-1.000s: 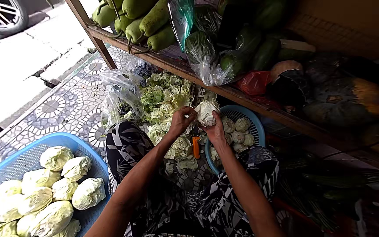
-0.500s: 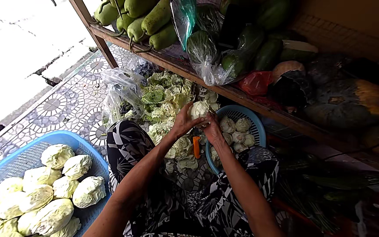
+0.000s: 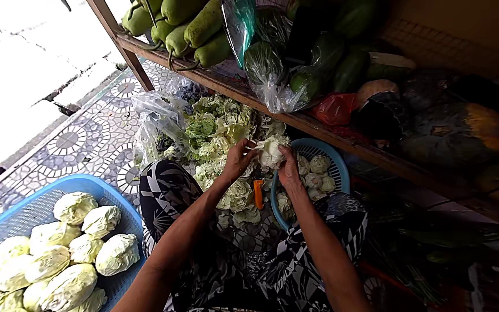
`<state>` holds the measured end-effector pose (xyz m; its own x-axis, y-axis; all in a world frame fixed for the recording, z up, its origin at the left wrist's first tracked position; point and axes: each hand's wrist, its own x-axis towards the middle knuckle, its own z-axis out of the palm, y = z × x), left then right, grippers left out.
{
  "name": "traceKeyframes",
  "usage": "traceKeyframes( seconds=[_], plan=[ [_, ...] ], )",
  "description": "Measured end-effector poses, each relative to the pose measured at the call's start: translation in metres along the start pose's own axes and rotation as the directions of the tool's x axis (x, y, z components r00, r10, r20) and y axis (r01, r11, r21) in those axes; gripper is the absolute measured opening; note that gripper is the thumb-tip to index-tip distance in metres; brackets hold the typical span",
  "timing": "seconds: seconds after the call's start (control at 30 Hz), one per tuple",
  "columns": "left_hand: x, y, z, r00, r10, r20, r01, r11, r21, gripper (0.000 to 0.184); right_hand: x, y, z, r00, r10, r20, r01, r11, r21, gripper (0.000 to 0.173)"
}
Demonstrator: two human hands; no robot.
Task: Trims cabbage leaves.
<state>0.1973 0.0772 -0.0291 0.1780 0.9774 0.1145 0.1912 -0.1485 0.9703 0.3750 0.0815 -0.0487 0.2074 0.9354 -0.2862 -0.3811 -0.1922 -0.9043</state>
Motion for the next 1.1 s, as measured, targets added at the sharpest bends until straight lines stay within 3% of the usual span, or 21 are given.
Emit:
traceKeyframes(
  seconds=[0.17, 0.4, 0.47, 0.63, 0.67, 0.77, 0.83, 0.9, 1.0, 1.1],
  plan=[
    [-0.003, 0.005, -0.008, 0.972, -0.208, -0.113, 0.200, 0.977, -0.076, 0.021, -0.005, -0.003, -0.002, 0.995, 0.059, 0.078, -0.063, 0.997, 0.047, 0.022],
    [-0.004, 0.004, -0.016, 0.908, -0.314, -0.278, 0.343, 0.937, 0.065, 0.021, -0.006, 0.003, 0.000, 0.969, 0.216, 0.119, -0.213, 0.976, -0.044, 0.021],
    [-0.005, 0.002, -0.017, 0.934, -0.246, -0.258, 0.279, 0.955, 0.102, 0.026, -0.005, 0.002, 0.000, 0.964, 0.239, 0.114, -0.239, 0.971, -0.014, 0.023],
    [-0.002, -0.003, 0.005, 0.988, 0.097, -0.118, -0.062, 0.961, 0.268, 0.023, -0.002, 0.005, 0.002, 0.957, 0.279, 0.080, -0.287, 0.951, 0.112, 0.037],
    [-0.002, -0.005, 0.008, 0.992, 0.083, -0.091, -0.051, 0.951, 0.305, 0.032, -0.003, 0.006, 0.002, 0.961, 0.266, 0.074, -0.273, 0.954, 0.125, 0.036],
    [0.002, -0.006, 0.009, 0.995, -0.003, -0.097, 0.038, 0.929, 0.368, 0.083, -0.004, 0.008, 0.001, 0.975, 0.209, 0.078, -0.219, 0.962, 0.164, 0.033],
    [0.004, 0.000, 0.006, 0.984, -0.174, -0.050, 0.181, 0.947, 0.266, 0.091, -0.006, 0.008, 0.002, 0.981, 0.166, 0.096, -0.182, 0.964, 0.193, 0.030],
    [0.002, 0.004, 0.004, 0.950, -0.304, 0.070, 0.298, 0.951, 0.087, 0.086, -0.008, 0.007, 0.003, 0.985, 0.133, 0.109, -0.153, 0.967, 0.206, 0.029],
    [0.001, 0.003, 0.002, 0.938, -0.310, 0.156, 0.325, 0.942, -0.080, 0.067, -0.010, 0.006, 0.004, 0.989, 0.092, 0.117, -0.115, 0.971, 0.210, 0.030],
    [-0.001, -0.001, 0.008, 0.990, -0.131, 0.050, 0.120, 0.976, 0.183, 0.054, -0.012, 0.003, 0.005, 0.990, 0.091, 0.110, -0.112, 0.972, 0.206, 0.031]
  ],
)
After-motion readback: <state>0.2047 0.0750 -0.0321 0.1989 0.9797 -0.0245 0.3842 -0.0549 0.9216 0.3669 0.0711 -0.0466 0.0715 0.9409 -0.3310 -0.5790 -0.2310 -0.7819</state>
